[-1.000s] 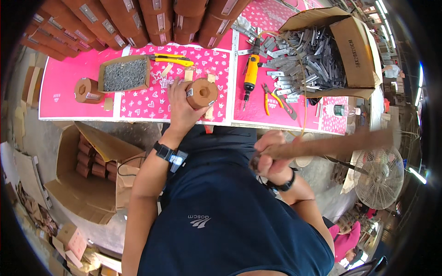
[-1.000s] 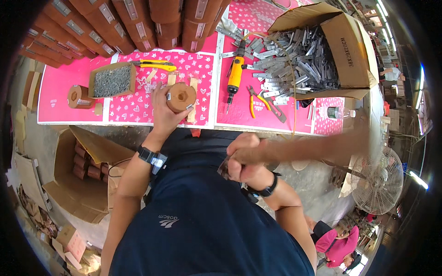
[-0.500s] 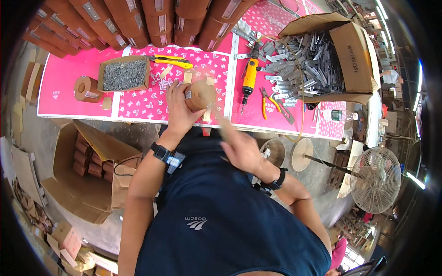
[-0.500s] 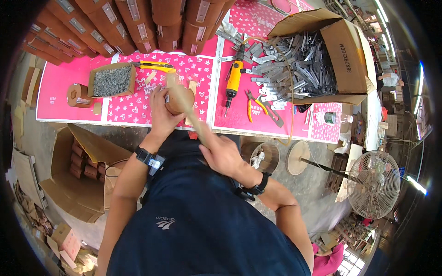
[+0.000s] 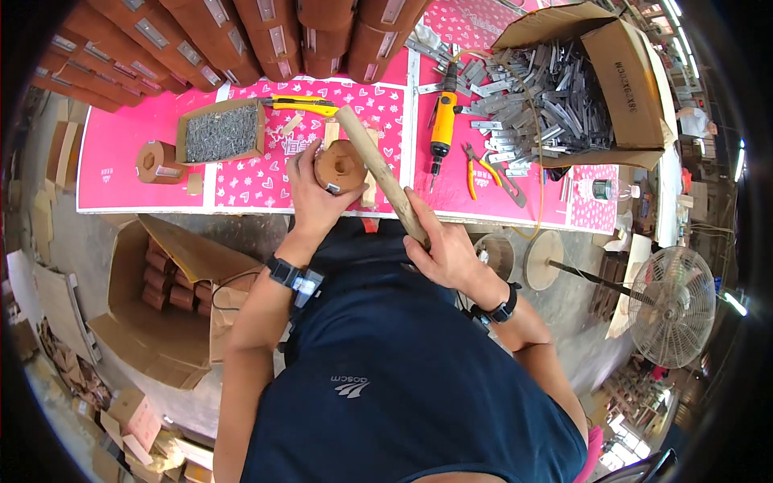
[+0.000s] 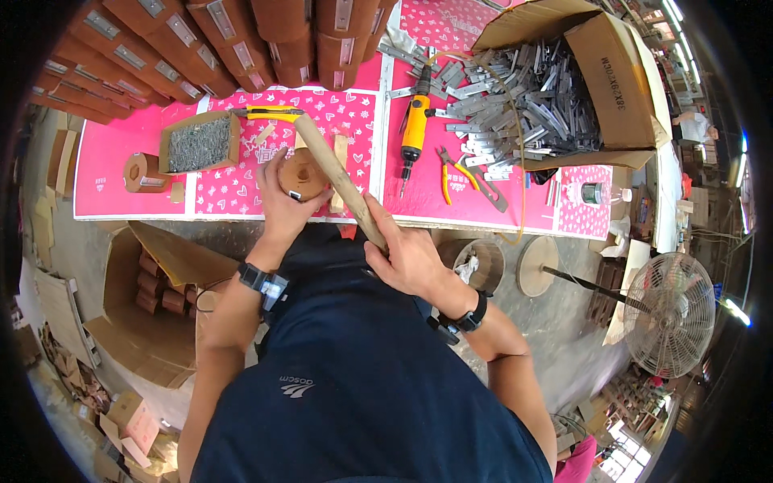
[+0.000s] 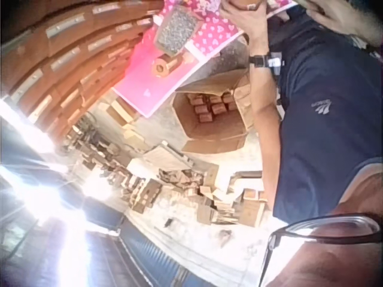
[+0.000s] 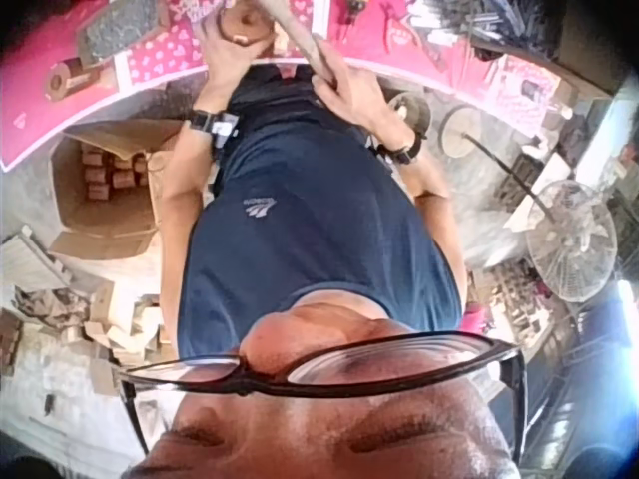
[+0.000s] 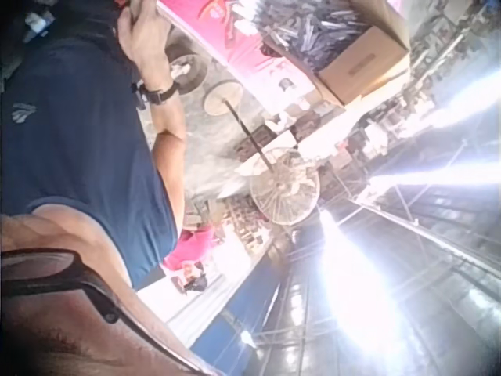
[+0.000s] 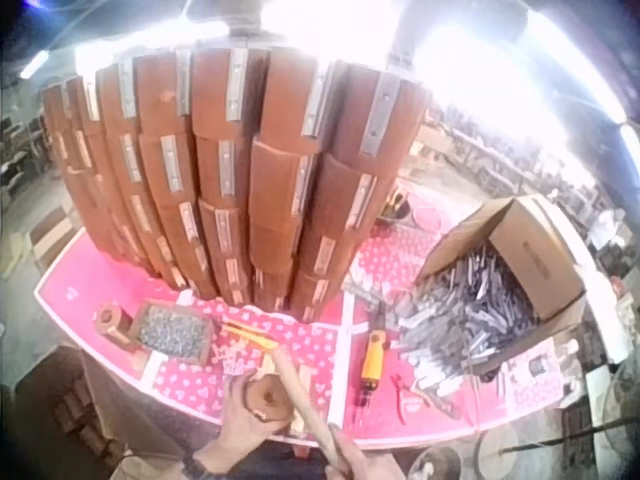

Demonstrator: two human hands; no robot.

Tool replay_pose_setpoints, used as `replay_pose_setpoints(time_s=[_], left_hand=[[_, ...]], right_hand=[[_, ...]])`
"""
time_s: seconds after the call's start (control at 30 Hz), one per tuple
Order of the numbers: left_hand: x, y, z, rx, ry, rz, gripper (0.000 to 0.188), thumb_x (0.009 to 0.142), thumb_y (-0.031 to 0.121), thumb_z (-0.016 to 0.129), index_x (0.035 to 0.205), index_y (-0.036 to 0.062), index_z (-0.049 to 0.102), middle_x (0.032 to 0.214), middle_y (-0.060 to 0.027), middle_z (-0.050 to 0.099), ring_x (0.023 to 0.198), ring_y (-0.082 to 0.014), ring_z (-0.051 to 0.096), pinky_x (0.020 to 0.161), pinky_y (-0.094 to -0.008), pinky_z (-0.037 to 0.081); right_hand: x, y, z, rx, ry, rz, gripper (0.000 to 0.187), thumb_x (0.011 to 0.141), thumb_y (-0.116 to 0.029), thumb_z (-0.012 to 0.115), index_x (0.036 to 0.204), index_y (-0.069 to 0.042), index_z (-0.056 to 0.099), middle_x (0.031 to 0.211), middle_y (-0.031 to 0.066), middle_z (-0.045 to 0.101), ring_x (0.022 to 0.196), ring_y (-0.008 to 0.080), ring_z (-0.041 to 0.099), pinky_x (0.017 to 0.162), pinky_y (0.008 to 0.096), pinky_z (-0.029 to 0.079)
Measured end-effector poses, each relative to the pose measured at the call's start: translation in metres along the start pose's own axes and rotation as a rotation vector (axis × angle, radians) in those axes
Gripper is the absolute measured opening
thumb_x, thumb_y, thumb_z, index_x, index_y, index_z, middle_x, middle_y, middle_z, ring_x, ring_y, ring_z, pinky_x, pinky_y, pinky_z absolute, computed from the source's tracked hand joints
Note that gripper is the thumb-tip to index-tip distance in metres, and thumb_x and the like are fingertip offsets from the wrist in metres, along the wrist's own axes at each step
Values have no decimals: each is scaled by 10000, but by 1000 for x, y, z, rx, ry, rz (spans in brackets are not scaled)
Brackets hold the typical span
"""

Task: The person secures metal brackets to wooden blocks using a power screwdriver, handling the screws from a small container and placing finished blocks onto a stack. The person later picks up a round wooden component and applies pressure to the top with a tool.

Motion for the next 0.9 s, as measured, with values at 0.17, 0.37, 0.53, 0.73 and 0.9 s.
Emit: replay_pose_setpoints(time_s=[0.17, 0.37, 0.53, 0.73, 0.9], left_hand=[[-5, 13, 12, -304, -142, 108, 919, 692, 145, 867, 1465, 12, 388, 1374, -227, 452, 1277, -381, 506, 1086, -437, 451], [2, 22, 5, -32, -135, 141, 894, 671, 150, 907, 1425, 31, 443, 1293, -181, 526, 1206, -379, 555, 1034, -444, 484], [0, 9, 12, -168, -122, 173, 903, 649, 161, 944, 1390, 30, 445, 1278, -192, 543, 1202, -370, 573, 1019, -442, 495], [-1, 7, 10, -110, -114, 157, 907, 639, 164, 949, 1379, 31, 443, 1271, -187, 570, 1215, -380, 573, 1113, -479, 417], [-1, 14, 9, -32, -101, 237, 891, 646, 148, 959, 1366, 17, 449, 1304, -205, 569, 1218, -357, 596, 1026, -425, 501]], right_hand=[[6, -2, 8, -32, -44, -29, 777, 908, -152, 644, 1572, -10, 265, 759, 231, 653, 745, 437, 670, 726, 486, 521], [10, -2, -9, -63, -99, 42, 779, 913, -139, 638, 1573, 9, 251, 719, 234, 641, 698, 419, 670, 649, 476, 521], [-19, -48, -74, 411, 397, -103, 415, 881, -120, 615, 1273, 0, 556, 717, 95, 637, 581, 301, 608, 576, 417, 494], [0, 0, 34, -111, -174, -71, 732, 938, -183, 645, 1530, 55, 287, 818, 224, 676, 736, 426, 654, 729, 495, 527], [-16, -26, -31, 44, 242, -198, 836, 872, -131, 699, 1546, 73, 248, 785, 170, 650, 644, 389, 637, 628, 474, 524]])
Point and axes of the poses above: each hand's wrist, its own x-axis towards the middle knuckle, its own z-axis out of the palm, y = z × x, the point moved 8 cm from there along x, towards the middle knuckle
